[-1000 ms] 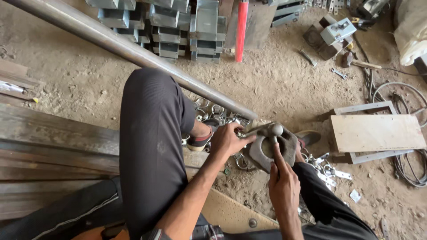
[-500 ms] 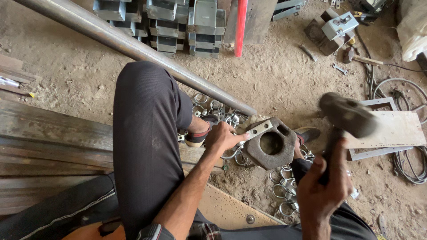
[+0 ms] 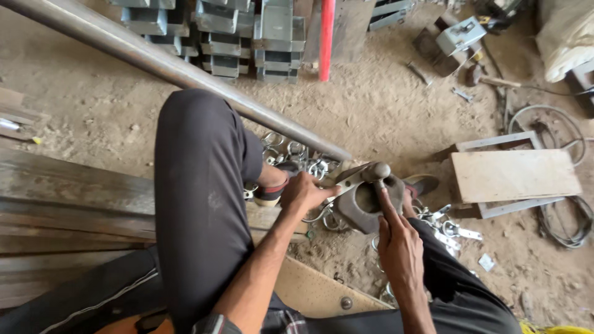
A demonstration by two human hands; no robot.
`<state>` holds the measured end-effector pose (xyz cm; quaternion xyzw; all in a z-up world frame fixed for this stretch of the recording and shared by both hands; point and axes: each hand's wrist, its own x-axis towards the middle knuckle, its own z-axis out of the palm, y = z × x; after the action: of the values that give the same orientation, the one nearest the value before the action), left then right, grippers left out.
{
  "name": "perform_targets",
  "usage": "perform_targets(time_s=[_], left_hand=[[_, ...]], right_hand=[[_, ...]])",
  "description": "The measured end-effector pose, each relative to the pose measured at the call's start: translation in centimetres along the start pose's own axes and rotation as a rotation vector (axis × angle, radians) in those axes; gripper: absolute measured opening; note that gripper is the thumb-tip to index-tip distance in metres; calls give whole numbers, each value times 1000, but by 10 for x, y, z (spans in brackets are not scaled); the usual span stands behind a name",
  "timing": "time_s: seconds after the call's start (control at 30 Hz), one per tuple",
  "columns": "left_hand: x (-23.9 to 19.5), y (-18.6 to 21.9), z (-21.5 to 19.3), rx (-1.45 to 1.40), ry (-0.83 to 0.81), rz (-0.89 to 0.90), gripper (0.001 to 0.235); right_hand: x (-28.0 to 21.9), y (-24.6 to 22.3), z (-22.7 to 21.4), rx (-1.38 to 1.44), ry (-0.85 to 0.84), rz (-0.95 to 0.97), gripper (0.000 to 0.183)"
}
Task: The person is using a hammer to fit and align various small metal components and brackets into a large, hexagonal metal mold. The person handles several metal pieces, inserting them into the mold and tapping them with a hammer to secure or align them.
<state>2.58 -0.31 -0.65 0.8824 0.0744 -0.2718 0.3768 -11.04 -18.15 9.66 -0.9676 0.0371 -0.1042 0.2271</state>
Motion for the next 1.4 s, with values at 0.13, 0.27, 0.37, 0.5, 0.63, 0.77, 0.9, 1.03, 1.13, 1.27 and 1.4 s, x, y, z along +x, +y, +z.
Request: perform_targets(time_s=[0.13, 0.27, 0.37, 0.5, 0.63, 0.77, 0.9, 1.03, 1.13, 1.27, 1.4], left_hand=[[0, -2, -1, 7, -47, 21, 64], [1, -4, 2, -45, -8, 8, 63], [5, -3, 1, 16, -40, 28, 64], [9, -9, 1, 15, -4, 66, 66], [15, -5, 9, -21, -113, -8, 64], [11, -5, 4, 7, -88, -67, 66], [4, -2, 5, 23, -66, -27, 64], [2, -6, 1, -23, -3, 3, 61], [7, -7, -3, -42, 43, 61, 63], [7, -8, -3, 56, 13, 118, 62], [6, -2, -4, 29, 17, 65, 63]], right_hand=[[9, -2, -9, 115, -45, 230, 51], [7, 8, -21, 144, 165, 61, 47], [4, 18, -25, 70, 408, -174, 41], [7, 15, 3, 238, 393, -44, 33], [5, 0, 19, 110, 18, 55, 47], [9, -14, 10, 3, -152, 266, 56], [8, -14, 3, 41, -97, 187, 56], [0, -9, 10, 218, -14, 187, 55], [-3, -1, 11, 234, -1, 265, 55], [-6, 10, 0, 203, 178, 127, 50], [-12, 17, -12, 114, 442, -118, 48]])
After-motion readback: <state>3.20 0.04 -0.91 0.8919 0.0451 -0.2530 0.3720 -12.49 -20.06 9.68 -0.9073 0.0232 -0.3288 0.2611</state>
